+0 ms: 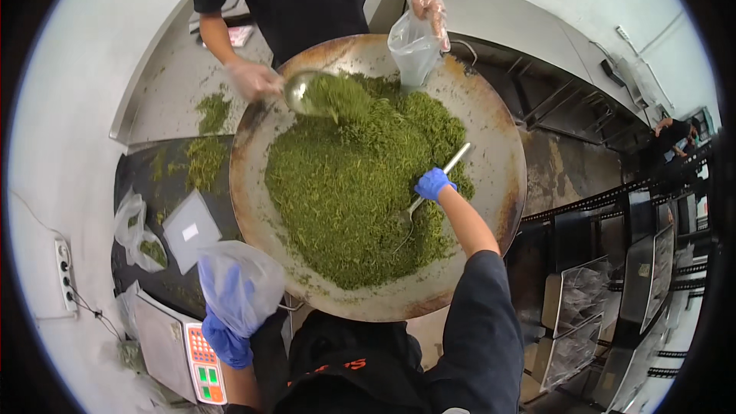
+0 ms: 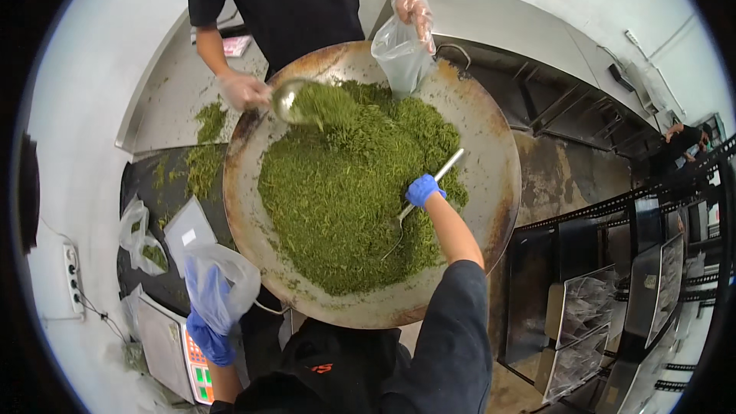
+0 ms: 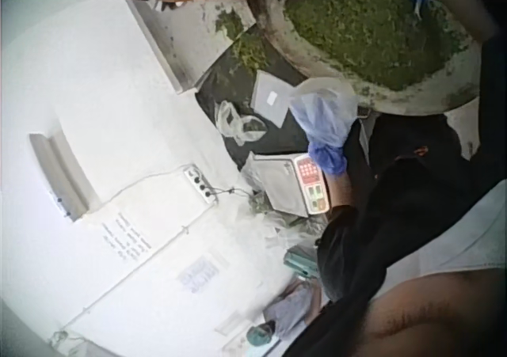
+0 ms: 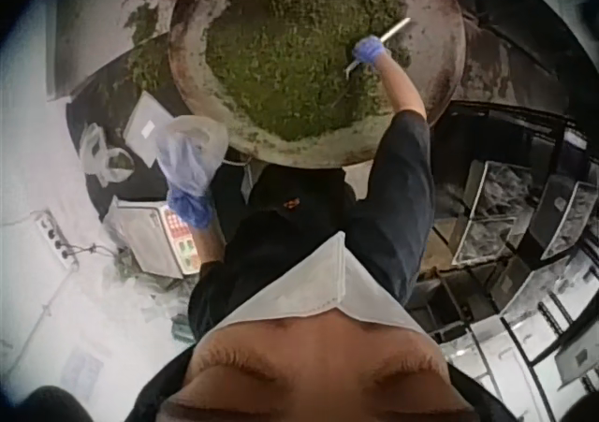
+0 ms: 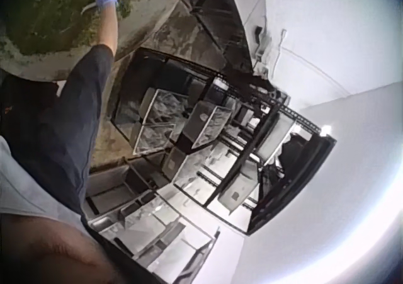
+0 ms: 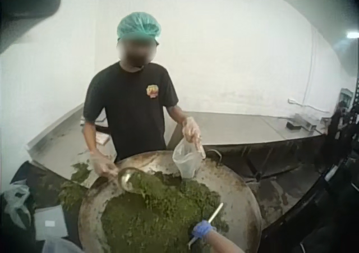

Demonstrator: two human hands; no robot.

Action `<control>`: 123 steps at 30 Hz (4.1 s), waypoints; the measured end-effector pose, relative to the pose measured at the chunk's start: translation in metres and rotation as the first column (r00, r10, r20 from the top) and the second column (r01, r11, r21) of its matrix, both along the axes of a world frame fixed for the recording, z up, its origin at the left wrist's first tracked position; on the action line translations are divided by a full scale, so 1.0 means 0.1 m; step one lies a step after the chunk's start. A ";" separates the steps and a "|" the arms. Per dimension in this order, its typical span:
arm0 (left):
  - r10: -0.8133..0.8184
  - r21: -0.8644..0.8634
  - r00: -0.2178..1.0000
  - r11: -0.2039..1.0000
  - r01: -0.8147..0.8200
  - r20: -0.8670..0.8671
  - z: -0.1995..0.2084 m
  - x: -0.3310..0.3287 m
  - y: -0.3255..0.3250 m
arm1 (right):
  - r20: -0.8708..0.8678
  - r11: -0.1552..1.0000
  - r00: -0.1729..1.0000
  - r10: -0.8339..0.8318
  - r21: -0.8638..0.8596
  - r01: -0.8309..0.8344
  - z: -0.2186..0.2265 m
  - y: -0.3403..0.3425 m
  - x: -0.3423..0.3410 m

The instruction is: The person scoops green leafy herbs from a large metal bowl into clear plastic bags using a metal scoop. They place the filled bags onto a digital scale to weigh them, then move the weighed bags to a nearby table. The process is repeated continuously throughout the clip.

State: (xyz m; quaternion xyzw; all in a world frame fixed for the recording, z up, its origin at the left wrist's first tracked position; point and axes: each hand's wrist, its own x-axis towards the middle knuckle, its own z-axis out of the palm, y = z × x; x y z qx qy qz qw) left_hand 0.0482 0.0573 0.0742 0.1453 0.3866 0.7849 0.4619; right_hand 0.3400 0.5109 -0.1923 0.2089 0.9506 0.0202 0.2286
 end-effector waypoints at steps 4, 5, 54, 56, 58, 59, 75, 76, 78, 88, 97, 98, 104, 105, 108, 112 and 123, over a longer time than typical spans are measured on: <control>0.124 0.070 0.975 0.988 -0.139 0.184 -0.29 -0.06 -0.30 | 0.133 0.979 0.975 -0.176 -0.083 0.188 1.07 -0.42 -0.28; 0.113 -0.100 0.990 0.987 -0.122 -0.084 -0.36 -0.08 -0.38 | 0.107 0.972 0.968 -0.226 -0.046 0.232 1.35 -0.47 -0.25; 0.070 -0.437 0.685 0.723 -0.536 -0.725 -0.65 -0.69 -0.85 | -0.427 0.874 0.900 -0.087 0.401 0.275 2.81 -1.24 -0.34; 0.072 -0.443 0.688 0.717 -0.539 -0.722 -0.66 -0.67 -0.87 | -0.255 0.845 0.943 -0.212 0.436 0.308 2.76 -1.23 0.03; 0.067 -0.451 0.695 0.716 -0.533 -0.716 -0.67 -0.69 -0.92 | -0.248 0.813 0.927 -0.282 0.452 0.368 2.34 -1.07 0.56; 0.066 -0.455 0.698 0.714 -0.533 -0.713 -0.68 -0.69 -0.95 | -0.188 0.784 0.921 -0.341 0.483 0.389 2.04 -0.93 0.84; 0.038 -0.417 0.731 0.801 -0.430 -0.681 -0.73 -0.65 -0.74 | -0.504 0.702 0.645 -0.575 0.100 0.705 1.08 -0.96 -0.03; 0.021 -0.395 0.737 0.834 -0.386 -0.676 -0.69 -0.68 -0.62 | -0.434 0.695 0.664 -0.609 0.112 0.710 1.21 -0.95 0.06; -0.005 -0.318 0.773 0.913 -0.255 -0.635 -0.70 -0.75 -0.34 | -0.420 0.671 0.632 -0.652 0.069 0.738 1.44 -0.92 0.22; -0.097 -0.044 0.441 0.991 0.128 -0.892 -0.95 -0.44 1.66 | -0.514 0.652 0.612 -0.601 0.127 0.747 3.11 -1.17 0.31; 0.004 0.049 0.243 0.982 0.181 -0.970 -0.35 0.17 2.19 | -0.686 0.709 0.641 -0.346 0.256 0.657 3.30 -1.56 -0.15; 0.036 0.092 0.287 0.979 0.183 -0.957 -0.54 0.13 2.25 | -0.689 0.721 0.657 -0.306 0.283 0.632 3.29 -1.57 -0.16; -0.164 -0.122 0.199 0.971 0.206 -0.966 -0.70 0.11 2.28 | -0.611 0.849 0.758 -0.230 0.255 0.463 3.33 -1.56 -0.32; -0.241 -0.193 0.198 0.953 0.234 -0.950 -0.73 0.07 2.30 | -0.569 0.881 0.797 -0.203 0.249 0.402 3.37 -1.52 -0.38; -0.272 -0.222 0.133 0.927 0.302 -0.953 -0.66 0.04 2.36 | -0.470 0.932 0.874 -0.123 0.249 0.265 3.43 -1.37 -0.53; -0.348 -0.291 0.110 0.890 0.351 -0.931 -0.64 0.13 2.45 | -0.305 0.873 0.950 0.071 0.480 0.089 3.44 -1.28 -0.78; -0.407 -0.195 0.307 0.820 0.539 -0.860 -1.00 0.29 2.50 | -0.077 0.692 0.988 0.133 0.721 -0.037 3.67 -1.35 -0.89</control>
